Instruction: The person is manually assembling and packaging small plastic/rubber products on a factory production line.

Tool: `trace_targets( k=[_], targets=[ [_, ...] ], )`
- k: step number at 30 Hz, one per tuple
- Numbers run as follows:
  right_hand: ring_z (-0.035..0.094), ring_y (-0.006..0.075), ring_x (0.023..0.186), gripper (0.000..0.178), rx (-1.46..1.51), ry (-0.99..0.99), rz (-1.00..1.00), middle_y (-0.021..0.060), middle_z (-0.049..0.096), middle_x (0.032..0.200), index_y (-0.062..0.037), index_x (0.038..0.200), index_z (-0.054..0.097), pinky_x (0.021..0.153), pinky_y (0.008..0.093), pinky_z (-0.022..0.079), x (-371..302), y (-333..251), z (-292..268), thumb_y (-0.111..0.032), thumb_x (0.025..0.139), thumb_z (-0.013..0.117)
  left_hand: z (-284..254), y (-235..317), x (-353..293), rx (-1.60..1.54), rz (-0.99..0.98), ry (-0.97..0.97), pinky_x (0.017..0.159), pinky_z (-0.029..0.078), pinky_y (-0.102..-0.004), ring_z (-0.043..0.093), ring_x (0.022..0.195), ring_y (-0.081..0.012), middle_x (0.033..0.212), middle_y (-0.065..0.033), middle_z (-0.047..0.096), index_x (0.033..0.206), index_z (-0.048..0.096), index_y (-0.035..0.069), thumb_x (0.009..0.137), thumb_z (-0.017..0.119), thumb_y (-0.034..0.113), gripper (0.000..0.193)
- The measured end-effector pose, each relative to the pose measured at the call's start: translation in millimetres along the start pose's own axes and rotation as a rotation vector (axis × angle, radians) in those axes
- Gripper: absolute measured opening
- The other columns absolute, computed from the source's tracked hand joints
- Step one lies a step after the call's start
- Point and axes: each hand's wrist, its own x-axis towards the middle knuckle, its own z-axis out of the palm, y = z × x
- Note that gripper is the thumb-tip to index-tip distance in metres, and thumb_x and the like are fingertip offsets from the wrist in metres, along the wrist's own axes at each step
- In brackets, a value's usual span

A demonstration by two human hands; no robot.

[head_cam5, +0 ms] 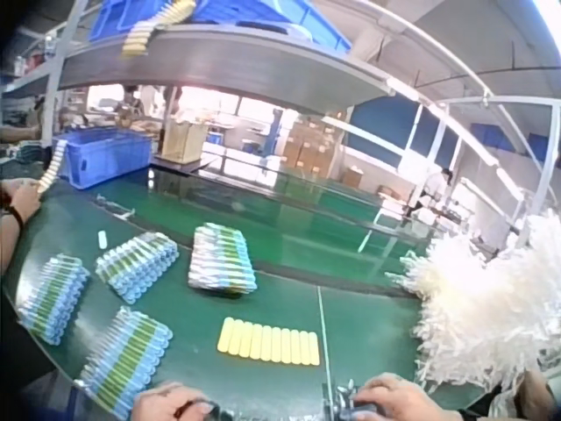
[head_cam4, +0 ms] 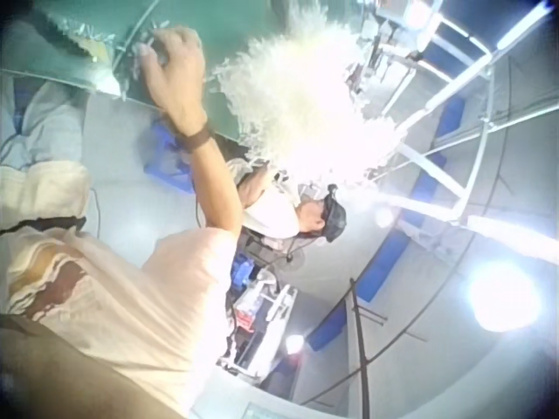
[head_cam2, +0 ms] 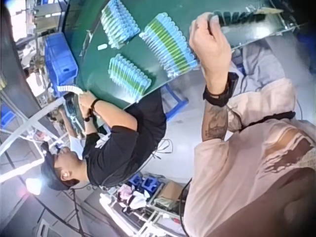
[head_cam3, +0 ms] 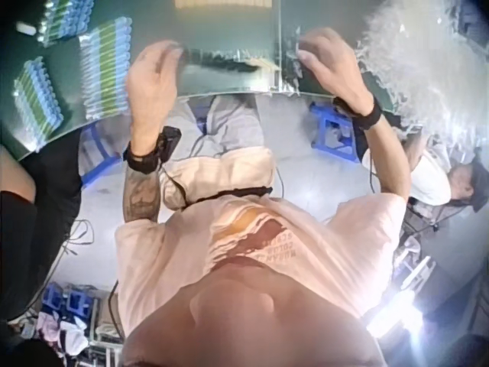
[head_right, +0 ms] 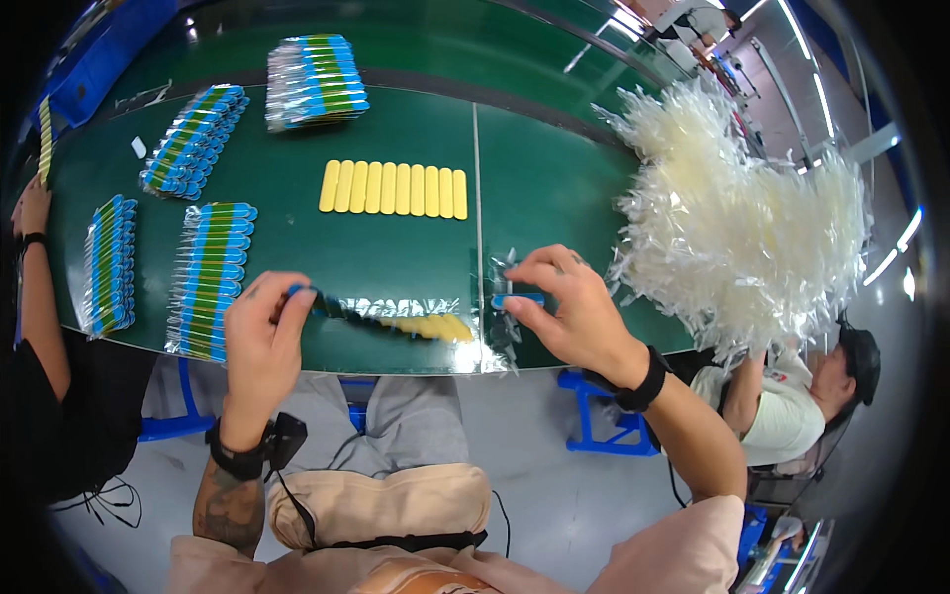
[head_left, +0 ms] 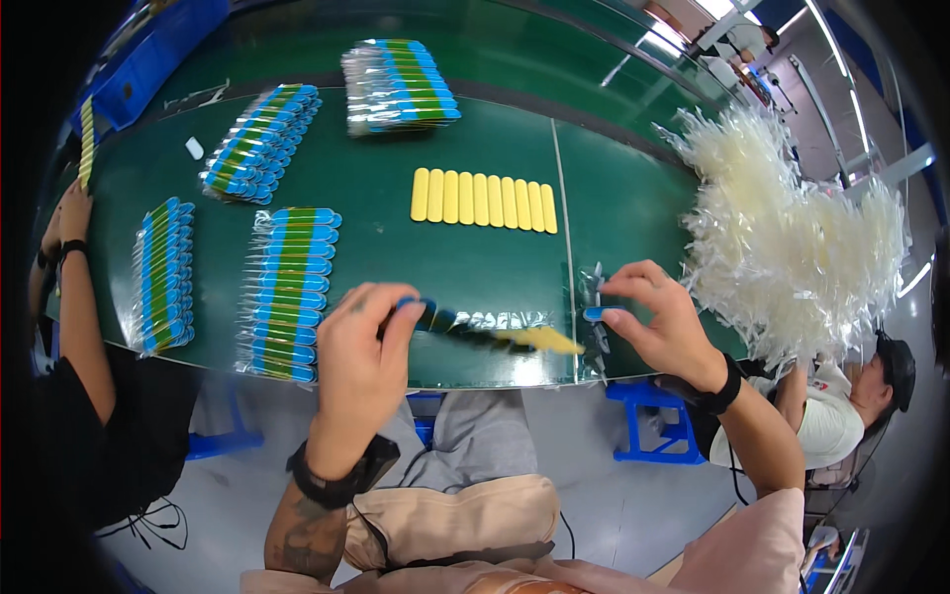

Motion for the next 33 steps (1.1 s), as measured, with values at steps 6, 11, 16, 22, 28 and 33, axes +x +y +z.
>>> trace_targets(
  k=[6,11,16,22,28,33],
  targets=[
    [0.065,0.0356,0.096,0.045,0.269,-0.279,-0.103,0.0206,0.067,0.102,0.0059,0.106,0.066,0.084,0.0410,0.052,68,-68,12,-0.029,0.080,0.075,0,-2,5,0.051,0.061,-0.026,0.067,0.045,-0.0403,0.055,0.077,-0.0313,0.077,-0.0152,0.062,0.096,0.065,0.001,0.097,0.054,0.011,0.015],
    [0.066,0.0371,0.083,0.031,0.140,-0.561,-0.165,0.0227,0.067,0.084,0.0056,0.093,0.066,0.074,0.0436,0.051,124,-100,45,-0.023,0.083,0.071,-1,-5,1,-0.002,-0.029,0.005,0.066,0.045,-0.0416,0.058,0.075,-0.0342,0.077,-0.0163,0.062,0.095,0.062,0.001,0.097,0.055,0.013,0.014],
    [0.060,0.0341,0.065,0.026,0.167,-0.681,-0.141,0.0204,0.060,0.068,0.0058,0.082,0.063,0.062,0.0437,0.045,134,-97,46,-0.020,0.088,0.066,3,-8,1,-0.051,-0.049,0.038,0.062,0.045,-0.0417,0.060,0.069,-0.0344,0.077,-0.0170,0.062,0.093,0.060,0.001,0.096,0.056,0.014,0.014],
    [0.060,0.0309,0.064,0.036,0.168,-0.655,-0.084,0.0181,0.062,0.068,0.0039,0.081,0.066,0.063,0.0417,0.046,125,-89,46,-0.031,0.092,0.064,3,-9,2,-0.045,-0.032,-0.002,0.061,0.045,-0.0414,0.060,0.069,-0.0337,0.075,-0.0173,0.061,0.092,0.059,0.000,0.097,0.057,0.014,0.015],
    [0.056,0.0270,0.058,0.047,0.142,-0.701,-0.053,0.0158,0.058,0.062,0.0019,0.078,0.065,0.058,0.0404,0.044,126,-81,46,-0.042,0.094,0.063,3,-9,1,-0.071,-0.031,0.044,0.060,0.045,-0.0395,0.060,0.066,-0.0326,0.075,-0.0169,0.062,0.091,0.059,0.000,0.096,0.057,0.013,0.014],
    [0.055,0.0230,0.055,0.048,0.075,-0.680,-0.057,0.0137,0.058,0.059,0.0021,0.078,0.067,0.055,0.0392,0.044,125,-70,41,-0.044,0.091,0.067,4,-9,1,-0.065,-0.039,0.052,0.060,0.046,-0.0392,0.060,0.066,-0.0325,0.074,-0.0167,0.062,0.091,0.059,0.000,0.096,0.056,0.012,0.013]
  ],
)
